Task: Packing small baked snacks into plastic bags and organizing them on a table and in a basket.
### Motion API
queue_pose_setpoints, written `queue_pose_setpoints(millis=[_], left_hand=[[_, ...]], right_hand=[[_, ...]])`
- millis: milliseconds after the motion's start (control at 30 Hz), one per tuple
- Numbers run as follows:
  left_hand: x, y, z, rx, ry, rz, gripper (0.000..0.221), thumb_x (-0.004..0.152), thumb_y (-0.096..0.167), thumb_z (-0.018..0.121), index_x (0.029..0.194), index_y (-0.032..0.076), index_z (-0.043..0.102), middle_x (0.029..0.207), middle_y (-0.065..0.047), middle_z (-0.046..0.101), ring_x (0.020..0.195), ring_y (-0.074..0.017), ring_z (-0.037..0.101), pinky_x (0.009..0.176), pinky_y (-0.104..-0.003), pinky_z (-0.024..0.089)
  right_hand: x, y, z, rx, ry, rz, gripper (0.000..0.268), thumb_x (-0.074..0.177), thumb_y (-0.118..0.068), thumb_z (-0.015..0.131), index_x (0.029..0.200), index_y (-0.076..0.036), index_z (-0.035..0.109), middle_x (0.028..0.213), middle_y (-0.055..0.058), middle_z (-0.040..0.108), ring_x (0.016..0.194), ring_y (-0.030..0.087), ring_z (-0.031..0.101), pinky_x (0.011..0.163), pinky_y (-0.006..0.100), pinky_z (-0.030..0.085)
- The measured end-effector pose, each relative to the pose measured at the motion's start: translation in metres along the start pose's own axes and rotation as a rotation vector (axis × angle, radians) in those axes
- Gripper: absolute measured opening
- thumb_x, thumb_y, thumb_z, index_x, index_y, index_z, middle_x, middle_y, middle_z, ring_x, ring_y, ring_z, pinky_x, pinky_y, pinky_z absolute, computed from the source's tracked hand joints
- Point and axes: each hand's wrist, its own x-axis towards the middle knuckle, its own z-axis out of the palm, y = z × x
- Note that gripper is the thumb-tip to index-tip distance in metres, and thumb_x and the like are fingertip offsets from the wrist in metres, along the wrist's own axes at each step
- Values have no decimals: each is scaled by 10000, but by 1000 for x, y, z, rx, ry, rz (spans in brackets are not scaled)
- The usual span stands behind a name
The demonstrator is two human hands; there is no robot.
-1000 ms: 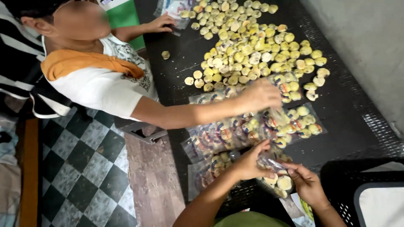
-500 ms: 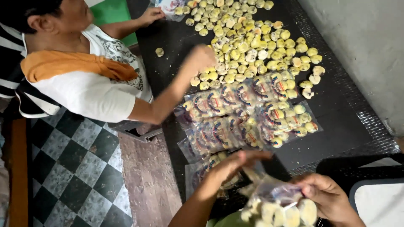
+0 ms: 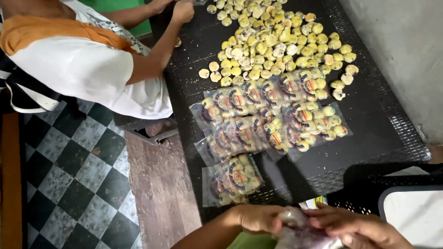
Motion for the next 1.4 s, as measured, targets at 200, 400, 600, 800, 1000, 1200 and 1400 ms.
queue_pose_setpoints(millis=[200, 400, 600, 800, 1000, 1200, 1400], left_hand=[[-14, 54, 52, 211, 84, -55, 1030, 678, 626, 638, 1460, 69, 262, 1442, -96, 354, 1321, -230, 364, 1141, -374, 298], [-17, 65, 68, 336, 66, -23, 936, 767, 579, 554, 1471, 76, 198, 1514, -47, 242, 1400, -170, 237, 1179, -356, 193], [-12, 63, 68, 419, 63, -95, 809, 793, 475, 534, 1467, 150, 226, 1505, -70, 272, 1379, -225, 288, 1124, -405, 261], [-2, 64, 74, 239, -18, -46, 890, 800, 627, 537, 1480, 166, 195, 1536, -72, 207, 1431, -240, 206, 1156, -439, 221], [22, 57, 79, -94, 6, -147, 966, 758, 527, 613, 1504, 120, 152, 1536, -77, 201, 1387, -209, 253, 1077, -353, 280], [77, 53, 74, -53, -68, -99, 1073, 742, 636, 599, 1483, 39, 102, 1504, -136, 199, 1358, -232, 264, 1130, -381, 264], [139, 28, 83, -246, 36, -144, 1010, 706, 335, 692, 1506, 70, 136, 1456, -130, 294, 1289, -230, 370, 1088, -374, 330]], right_hand=[[-77, 74, -25, 279, 15, 361, 447, 851, -81, 595, 1289, -109, 511, 1432, 213, 425, 1358, 301, 346, 1081, 441, 211], [9, -4, 0, 679, -81, 372, 785, 984, -59, 760, 1451, -200, 145, 1524, 120, 163, 1396, 263, 205, 1081, 440, 181], [80, -108, 63, -332, -312, 472, 577, 929, -299, 656, 1398, -306, 319, 1429, -28, 337, 1279, 180, 367, 933, 374, 377], [-36, -22, 15, -1008, -448, 392, 388, 920, -398, 533, 1302, -335, 499, 1233, -68, 496, 993, 177, 522, 697, 350, 495], [-39, -53, 26, -1087, -217, 268, 222, 953, -489, 507, 853, -316, 604, 833, -80, 562, 677, 145, 586, 542, 312, 441], [-98, -88, -20, -1149, -22, -46, 289, 941, -367, 443, 868, -191, 660, 888, 2, 643, 795, 202, 654, 777, 391, 495], [-200, -83, -61, -1170, 7, 128, 295, 904, -376, 471, 917, -202, 708, 887, -62, 685, 847, 82, 706, 1003, 432, 421]])
